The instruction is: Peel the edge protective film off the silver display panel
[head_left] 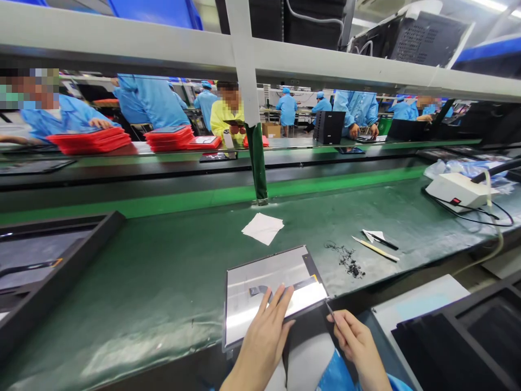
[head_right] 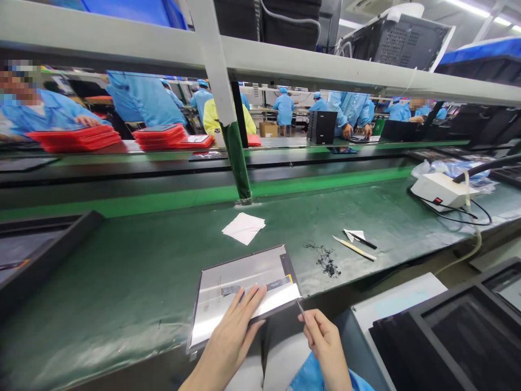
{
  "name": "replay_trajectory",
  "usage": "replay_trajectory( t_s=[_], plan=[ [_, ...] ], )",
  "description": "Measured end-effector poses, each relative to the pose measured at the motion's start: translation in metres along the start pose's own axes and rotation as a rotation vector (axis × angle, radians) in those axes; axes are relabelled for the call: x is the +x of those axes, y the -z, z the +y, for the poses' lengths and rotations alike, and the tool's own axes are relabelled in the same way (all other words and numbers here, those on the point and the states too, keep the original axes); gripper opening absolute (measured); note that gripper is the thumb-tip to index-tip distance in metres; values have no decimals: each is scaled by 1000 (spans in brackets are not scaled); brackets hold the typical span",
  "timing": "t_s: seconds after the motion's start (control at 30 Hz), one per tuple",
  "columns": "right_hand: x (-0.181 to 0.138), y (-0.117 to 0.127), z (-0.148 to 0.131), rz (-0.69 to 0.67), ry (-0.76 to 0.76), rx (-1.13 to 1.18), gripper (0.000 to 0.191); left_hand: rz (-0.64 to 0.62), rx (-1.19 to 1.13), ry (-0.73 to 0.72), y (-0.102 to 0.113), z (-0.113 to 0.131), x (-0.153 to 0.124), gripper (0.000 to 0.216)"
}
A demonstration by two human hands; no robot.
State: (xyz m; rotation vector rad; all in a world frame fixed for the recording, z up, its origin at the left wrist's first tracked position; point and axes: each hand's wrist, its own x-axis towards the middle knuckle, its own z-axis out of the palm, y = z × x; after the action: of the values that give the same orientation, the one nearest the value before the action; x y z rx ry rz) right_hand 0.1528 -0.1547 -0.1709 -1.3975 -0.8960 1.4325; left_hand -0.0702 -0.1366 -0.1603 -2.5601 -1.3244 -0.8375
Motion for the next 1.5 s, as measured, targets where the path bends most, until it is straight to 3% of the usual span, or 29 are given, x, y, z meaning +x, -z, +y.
replay_trajectory(
  t_s=[0.17, 0.63, 1.1, 1.5],
  plan=[
    [-3, -2, -7, 10, -64, 52, 67, 9, -39, 24, -1, 1, -1, 58],
    [-4, 6, -12, 69, -63, 159, 61, -4, -20, 32, -3, -2, -3, 57],
    [-10, 21, -25, 95, -55, 131, 60, -12, -6, 42, -5, -4, -6, 55],
    [-11, 30, -48, 203, -26, 116, 64, -36, -63, 88, -5, -3, -8, 54]
  ],
)
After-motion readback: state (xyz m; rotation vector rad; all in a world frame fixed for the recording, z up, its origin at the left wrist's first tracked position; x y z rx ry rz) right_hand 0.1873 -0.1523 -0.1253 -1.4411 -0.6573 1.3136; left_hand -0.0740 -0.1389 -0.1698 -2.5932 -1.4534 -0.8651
